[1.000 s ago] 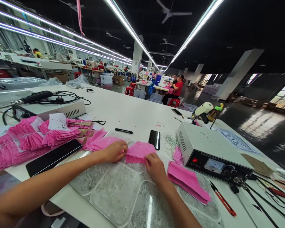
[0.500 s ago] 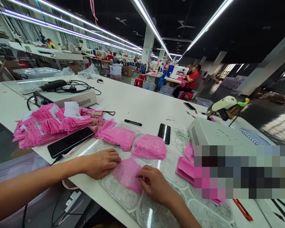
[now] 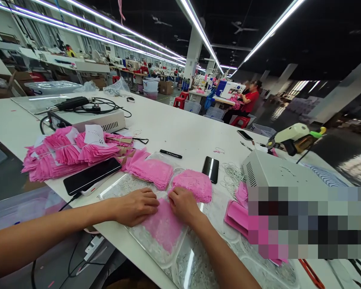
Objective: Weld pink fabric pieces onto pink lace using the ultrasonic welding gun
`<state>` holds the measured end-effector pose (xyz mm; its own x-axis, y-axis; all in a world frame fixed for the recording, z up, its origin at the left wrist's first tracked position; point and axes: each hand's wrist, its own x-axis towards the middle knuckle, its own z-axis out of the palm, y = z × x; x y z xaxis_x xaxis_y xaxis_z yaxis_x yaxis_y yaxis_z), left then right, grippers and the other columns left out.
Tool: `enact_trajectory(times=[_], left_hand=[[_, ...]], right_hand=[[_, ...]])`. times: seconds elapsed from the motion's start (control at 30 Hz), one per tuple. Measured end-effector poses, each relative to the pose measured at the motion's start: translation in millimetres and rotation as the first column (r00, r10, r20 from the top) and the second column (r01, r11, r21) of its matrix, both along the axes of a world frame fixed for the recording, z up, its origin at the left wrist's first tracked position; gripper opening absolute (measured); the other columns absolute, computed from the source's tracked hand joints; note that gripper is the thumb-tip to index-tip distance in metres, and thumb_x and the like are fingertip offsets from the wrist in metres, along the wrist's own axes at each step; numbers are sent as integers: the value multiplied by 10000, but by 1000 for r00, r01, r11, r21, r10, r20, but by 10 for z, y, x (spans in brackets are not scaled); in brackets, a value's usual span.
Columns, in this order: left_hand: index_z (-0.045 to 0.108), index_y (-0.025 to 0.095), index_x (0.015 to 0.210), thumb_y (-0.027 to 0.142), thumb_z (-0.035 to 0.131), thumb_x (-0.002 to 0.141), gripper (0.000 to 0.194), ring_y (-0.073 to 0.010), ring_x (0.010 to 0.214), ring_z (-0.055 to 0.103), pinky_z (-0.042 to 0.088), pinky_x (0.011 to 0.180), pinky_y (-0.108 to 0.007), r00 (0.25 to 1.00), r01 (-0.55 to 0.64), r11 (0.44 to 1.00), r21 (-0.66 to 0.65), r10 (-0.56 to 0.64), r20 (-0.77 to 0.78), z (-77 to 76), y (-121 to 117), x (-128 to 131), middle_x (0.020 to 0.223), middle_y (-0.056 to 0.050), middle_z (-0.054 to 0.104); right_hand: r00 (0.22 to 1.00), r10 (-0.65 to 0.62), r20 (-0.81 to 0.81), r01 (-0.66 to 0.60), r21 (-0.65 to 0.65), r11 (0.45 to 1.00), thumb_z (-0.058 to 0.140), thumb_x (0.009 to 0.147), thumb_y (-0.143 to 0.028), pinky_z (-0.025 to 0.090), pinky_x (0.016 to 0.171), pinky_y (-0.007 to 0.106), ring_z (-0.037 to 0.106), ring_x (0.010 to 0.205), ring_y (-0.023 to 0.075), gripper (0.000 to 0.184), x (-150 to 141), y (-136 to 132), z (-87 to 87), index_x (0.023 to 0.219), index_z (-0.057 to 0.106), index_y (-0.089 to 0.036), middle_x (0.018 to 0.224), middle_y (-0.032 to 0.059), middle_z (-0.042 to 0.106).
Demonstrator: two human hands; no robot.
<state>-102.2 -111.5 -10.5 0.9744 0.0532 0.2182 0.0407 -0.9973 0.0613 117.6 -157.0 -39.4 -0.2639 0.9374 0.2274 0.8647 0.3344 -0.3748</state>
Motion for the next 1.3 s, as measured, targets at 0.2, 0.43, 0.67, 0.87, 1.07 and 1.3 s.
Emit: enact_trajectory(times=[0.2, 0.43, 0.67, 0.87, 1.07, 1.3], left_hand=[[617, 182, 837, 112, 535, 819, 109, -208, 850, 579, 406, 789, -354, 997, -83, 996, 15, 83, 10, 5, 11, 28, 925, -51, 683], [621, 174, 792, 130, 564, 836, 85, -204, 799, 579, 410, 755, -349, 996, -92, 995, 36, 91, 6, -55, 17, 204, 852, -53, 678], [638, 174, 941, 136, 538, 865, 131, -210, 884, 601, 425, 787, -346, 994, -109, 993, 36, 109, 3, -53, 16, 224, 1050, -63, 687], [605, 169, 1092, 139, 528, 873, 234, -227, 972, 601, 442, 830, -348, 984, -176, 983, 42, 175, 29, -148, 89, 491, 1238, -100, 619], [626, 159, 921, 125, 559, 854, 101, -222, 890, 624, 468, 747, -329, 971, -239, 971, 27, 239, -1, -243, 154, 633, 1002, -95, 672], [641, 151, 818, 262, 570, 898, 153, -244, 866, 645, 486, 766, -361, 934, -357, 934, -25, 356, -30, -75, 79, 832, 916, -94, 684]], right_hand=[[992, -65, -111, 62, -31, 998, 491, 832, -170, 391, 604, 257, 538, 667, 140, 136, 84, 136, -82, 771, 611, -184, 768, 37, 627], [968, 23, -250, -49, -100, 994, 559, 798, -199, 411, 669, 270, 554, 723, 144, 86, 126, 84, -19, 782, 643, -213, 823, 26, 643], [842, -127, -524, 37, -179, 983, 582, 786, -372, 391, 613, 277, 483, 624, 134, 203, 171, 178, 11, 677, 591, -201, 676, 6, 579], [600, -262, -756, 44, -296, 954, 654, 685, -574, 344, 454, 243, 417, 479, 96, 409, 304, 246, 103, 620, 586, -176, 514, -23, 500], [322, -297, -899, 191, -246, 950, 750, 580, -564, 421, 474, 235, 469, 499, 86, 429, 508, 195, 352, 686, 591, -180, 558, -36, 520], [167, -208, -964, 396, -128, 909, 776, 587, -478, 491, 523, 235, 554, 552, 91, 382, 746, 83, 663, 735, 600, -174, 627, -23, 596]])
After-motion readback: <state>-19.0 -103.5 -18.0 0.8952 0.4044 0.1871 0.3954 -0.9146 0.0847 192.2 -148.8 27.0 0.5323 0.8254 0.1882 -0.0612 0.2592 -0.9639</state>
